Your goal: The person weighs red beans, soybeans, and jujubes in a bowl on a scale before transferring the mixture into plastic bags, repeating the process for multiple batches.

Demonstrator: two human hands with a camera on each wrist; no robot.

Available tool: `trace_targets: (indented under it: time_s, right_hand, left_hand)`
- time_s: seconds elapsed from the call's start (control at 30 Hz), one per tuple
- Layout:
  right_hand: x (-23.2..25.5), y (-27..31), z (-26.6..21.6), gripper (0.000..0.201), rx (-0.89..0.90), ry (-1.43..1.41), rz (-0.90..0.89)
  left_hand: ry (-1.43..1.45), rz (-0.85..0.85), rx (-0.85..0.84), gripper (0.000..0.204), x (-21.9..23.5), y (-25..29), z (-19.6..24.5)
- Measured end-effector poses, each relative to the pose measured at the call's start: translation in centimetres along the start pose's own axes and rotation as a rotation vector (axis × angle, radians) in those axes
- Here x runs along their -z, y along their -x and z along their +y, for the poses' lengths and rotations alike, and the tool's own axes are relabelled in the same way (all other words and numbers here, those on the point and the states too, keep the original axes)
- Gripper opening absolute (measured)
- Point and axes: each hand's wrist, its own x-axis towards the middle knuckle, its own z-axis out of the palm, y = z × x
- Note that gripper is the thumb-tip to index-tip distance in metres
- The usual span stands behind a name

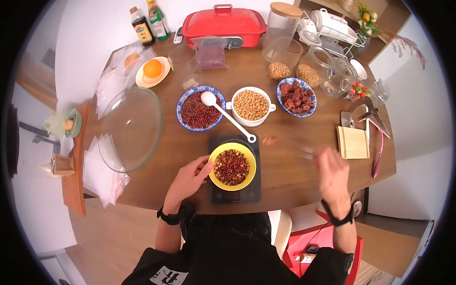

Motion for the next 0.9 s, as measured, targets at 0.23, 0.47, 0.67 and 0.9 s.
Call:
trace_targets:
  time_s: [0.23, 0.47, 0.67, 0.9]
  right_hand:
    - [-0.9, -0.3, -6.3, 0.018, 0.021, -0.098, -0.116]
    - [-0.9, -0.3, 1.3, 0.015, -0.283, 0.129, 0.042]
    - [-2.7, -2.9, 7.3, 0.021, -0.421, 0.188, 0.017]
    - [-6.2, -4.6, 8.8, 0.022, -0.455, 0.231, -0.13]
  left_hand:
    - [-0.034, 0.0, -0.002, 0.05, 0.0, 0.1, 0.3]
    - [-0.015, -0.001, 0.008, 0.049, -0.2, 0.3, 0.5]
    - [-0.006, 0.006, 0.007, 0.049, -0.2, 0.2, 0.3]
    - [-0.03, -0.003, 0.011, 0.05, 0.1, 0.2, 0.1]
